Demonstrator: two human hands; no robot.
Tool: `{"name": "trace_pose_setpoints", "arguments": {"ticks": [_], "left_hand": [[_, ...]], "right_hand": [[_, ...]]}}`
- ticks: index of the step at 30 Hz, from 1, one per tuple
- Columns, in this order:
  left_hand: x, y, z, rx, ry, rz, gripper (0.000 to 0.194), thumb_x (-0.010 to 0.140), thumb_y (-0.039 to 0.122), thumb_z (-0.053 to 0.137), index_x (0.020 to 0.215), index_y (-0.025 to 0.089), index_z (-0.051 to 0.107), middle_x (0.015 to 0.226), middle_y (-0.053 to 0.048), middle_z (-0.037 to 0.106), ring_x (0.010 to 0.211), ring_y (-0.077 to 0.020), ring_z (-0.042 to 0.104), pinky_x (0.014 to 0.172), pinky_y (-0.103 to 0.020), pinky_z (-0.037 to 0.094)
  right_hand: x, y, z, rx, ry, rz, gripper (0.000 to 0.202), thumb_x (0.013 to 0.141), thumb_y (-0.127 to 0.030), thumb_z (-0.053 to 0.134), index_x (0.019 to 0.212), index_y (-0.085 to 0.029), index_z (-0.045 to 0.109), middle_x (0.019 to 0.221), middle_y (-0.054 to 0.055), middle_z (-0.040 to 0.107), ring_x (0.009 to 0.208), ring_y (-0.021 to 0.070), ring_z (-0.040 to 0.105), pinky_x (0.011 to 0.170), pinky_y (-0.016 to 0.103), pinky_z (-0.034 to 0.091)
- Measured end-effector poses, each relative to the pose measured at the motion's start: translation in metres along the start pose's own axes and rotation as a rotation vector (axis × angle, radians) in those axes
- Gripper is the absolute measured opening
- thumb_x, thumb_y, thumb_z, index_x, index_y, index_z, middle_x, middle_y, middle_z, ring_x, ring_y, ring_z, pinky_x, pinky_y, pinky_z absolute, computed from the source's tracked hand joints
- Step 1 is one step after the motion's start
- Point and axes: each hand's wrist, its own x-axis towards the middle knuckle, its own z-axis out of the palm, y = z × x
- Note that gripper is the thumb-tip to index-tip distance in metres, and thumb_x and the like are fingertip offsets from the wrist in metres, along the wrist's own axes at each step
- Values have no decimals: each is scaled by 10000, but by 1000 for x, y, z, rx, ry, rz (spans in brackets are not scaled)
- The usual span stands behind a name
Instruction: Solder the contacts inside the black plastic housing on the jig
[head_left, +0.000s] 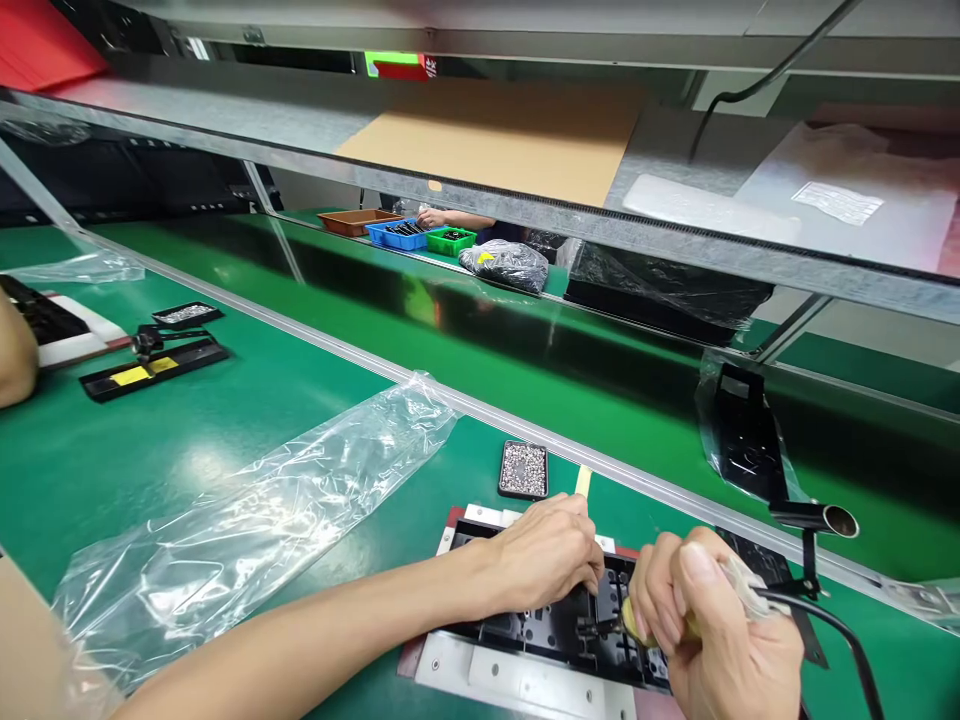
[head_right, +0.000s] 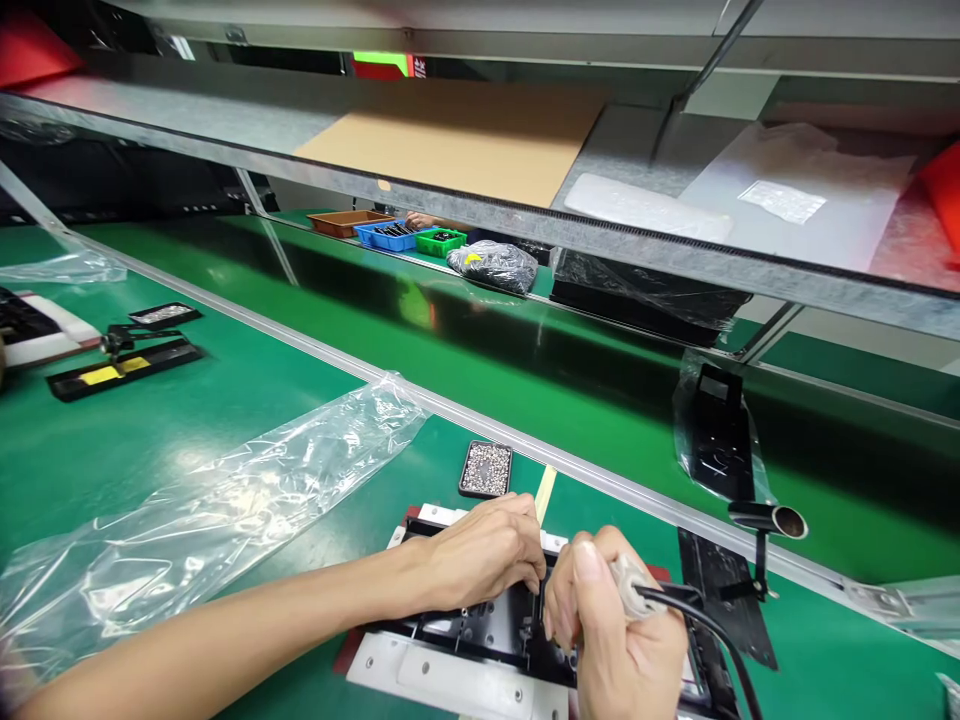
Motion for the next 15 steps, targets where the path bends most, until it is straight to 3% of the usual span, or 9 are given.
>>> {"name": "trace_pose_setpoints", "arguments": {"ticks": [8,15], "left_hand": [[-5,0,-4,-14,-7,42,134,960,153,665,892,184,776,855,-25,746,891,-200,570,848,-320,429],[-25,4,-17,149,-13,111,210,1032,156,527,1064,183,734,906,-53,687,911,-211,542,808,-335,411]], "right_hand": [[2,1,1,-7,0,-6,465,1040,-376,595,630,-205,459,533,-9,431,476,127,431,430,251,399],[0,3,-1,-5,-2,-6,467,1044,-393,592,639,-206,454,546,-10,431,484,127,426,437,253,399]]}}
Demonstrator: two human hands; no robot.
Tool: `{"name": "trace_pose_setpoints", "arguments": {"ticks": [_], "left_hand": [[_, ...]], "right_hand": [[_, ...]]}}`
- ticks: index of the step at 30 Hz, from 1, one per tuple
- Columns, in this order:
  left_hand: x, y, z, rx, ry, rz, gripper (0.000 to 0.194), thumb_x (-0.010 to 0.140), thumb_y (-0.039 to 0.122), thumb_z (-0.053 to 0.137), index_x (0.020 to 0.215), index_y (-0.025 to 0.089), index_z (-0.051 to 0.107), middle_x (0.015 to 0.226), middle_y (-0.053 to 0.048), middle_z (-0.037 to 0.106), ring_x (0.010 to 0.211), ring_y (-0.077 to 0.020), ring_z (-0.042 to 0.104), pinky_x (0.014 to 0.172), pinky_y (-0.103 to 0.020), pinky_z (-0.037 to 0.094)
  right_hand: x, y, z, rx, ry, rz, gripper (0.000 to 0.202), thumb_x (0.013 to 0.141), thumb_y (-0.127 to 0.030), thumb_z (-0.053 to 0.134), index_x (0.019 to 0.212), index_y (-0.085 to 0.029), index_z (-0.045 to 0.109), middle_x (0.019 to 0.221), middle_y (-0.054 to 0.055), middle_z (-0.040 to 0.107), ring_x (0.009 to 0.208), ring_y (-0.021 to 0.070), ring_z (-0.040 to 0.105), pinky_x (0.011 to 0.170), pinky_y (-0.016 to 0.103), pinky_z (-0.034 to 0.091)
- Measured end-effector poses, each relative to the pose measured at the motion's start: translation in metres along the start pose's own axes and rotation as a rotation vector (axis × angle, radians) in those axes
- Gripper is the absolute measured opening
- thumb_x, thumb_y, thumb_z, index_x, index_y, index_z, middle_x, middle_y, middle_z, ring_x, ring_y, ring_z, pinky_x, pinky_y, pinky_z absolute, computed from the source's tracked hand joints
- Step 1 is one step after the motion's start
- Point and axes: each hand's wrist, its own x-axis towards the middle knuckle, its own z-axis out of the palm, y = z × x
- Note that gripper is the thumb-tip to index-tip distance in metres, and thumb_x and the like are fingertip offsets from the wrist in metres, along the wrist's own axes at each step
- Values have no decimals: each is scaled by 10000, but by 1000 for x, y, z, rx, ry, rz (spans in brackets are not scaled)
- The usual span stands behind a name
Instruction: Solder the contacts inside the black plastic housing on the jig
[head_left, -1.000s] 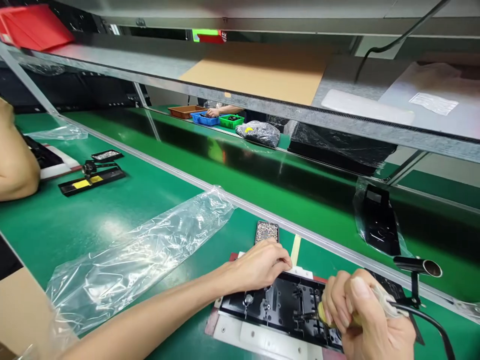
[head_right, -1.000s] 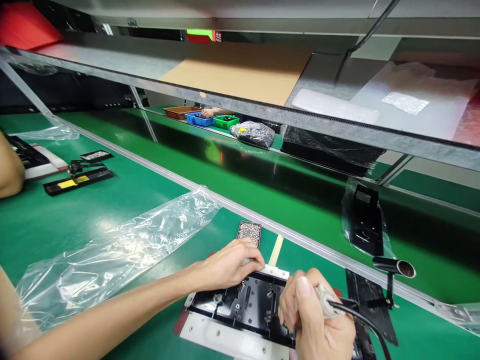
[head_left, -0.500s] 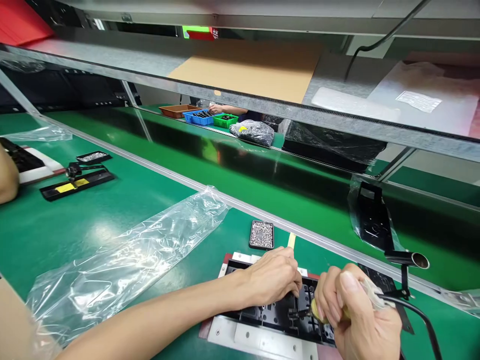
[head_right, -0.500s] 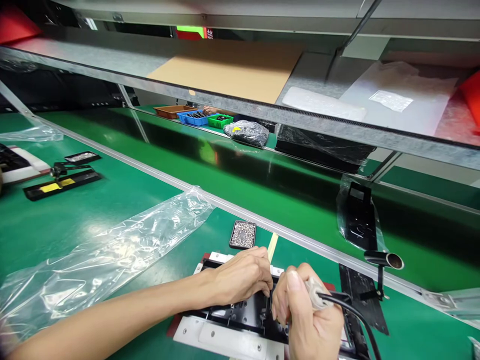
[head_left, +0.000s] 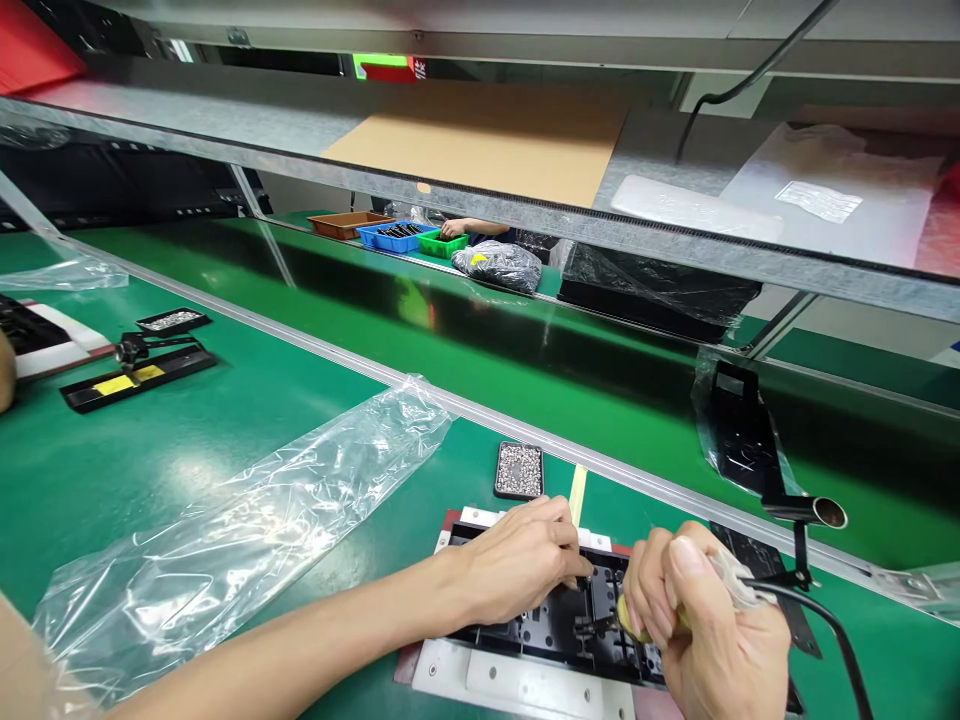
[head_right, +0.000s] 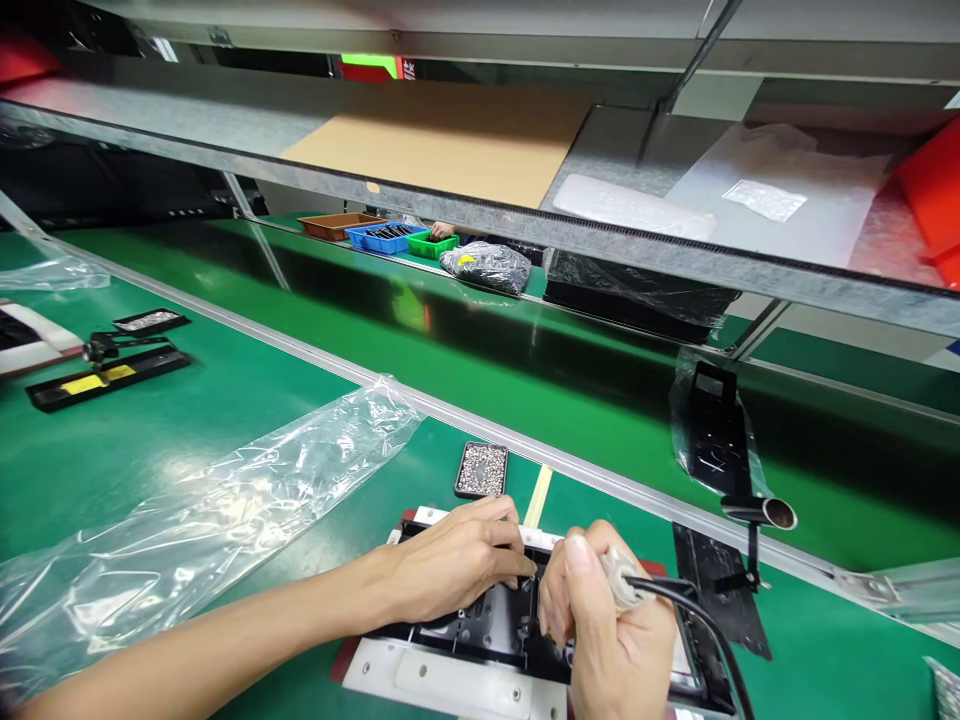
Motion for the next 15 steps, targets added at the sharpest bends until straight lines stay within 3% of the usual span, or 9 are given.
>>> {"name": "trace_pose_setpoints", "arguments": {"ticks": [7,10,12,15], "left_hand": [[-7,3,12,175,38,38,168,1044,205,546,1116,215,697,991,-59,633,987,-231,518,773,-373,389],[-8,4,9,178,75,33,172,1040,199,560,1142,217,698,990,-60,638,986,-228,528,780,-364,408],[-11,3,1,139,135,1,172,1036,197,571,1134,217,711,971,-54,656,966,-222,536,782,-355,426],[-24,-4,-11,24,325,-103,177,1039,216,584,1128,209,737,989,-47,704,976,-217,552,825,-354,464]], "right_hand": [[-1,-1,4,30,16,26,475,1047,-394,592,644,-201,433,540,-18,422,484,112,414,446,237,377],[-2,-1,8,42,56,39,486,1032,-411,619,642,-201,419,539,-23,407,491,106,398,456,232,368],[-2,-1,10,41,76,50,486,1028,-414,629,647,-200,417,544,-25,404,495,102,394,460,227,362],[-2,1,9,65,51,8,445,1037,-396,608,680,-197,432,555,-29,414,496,97,397,462,220,355]]}}
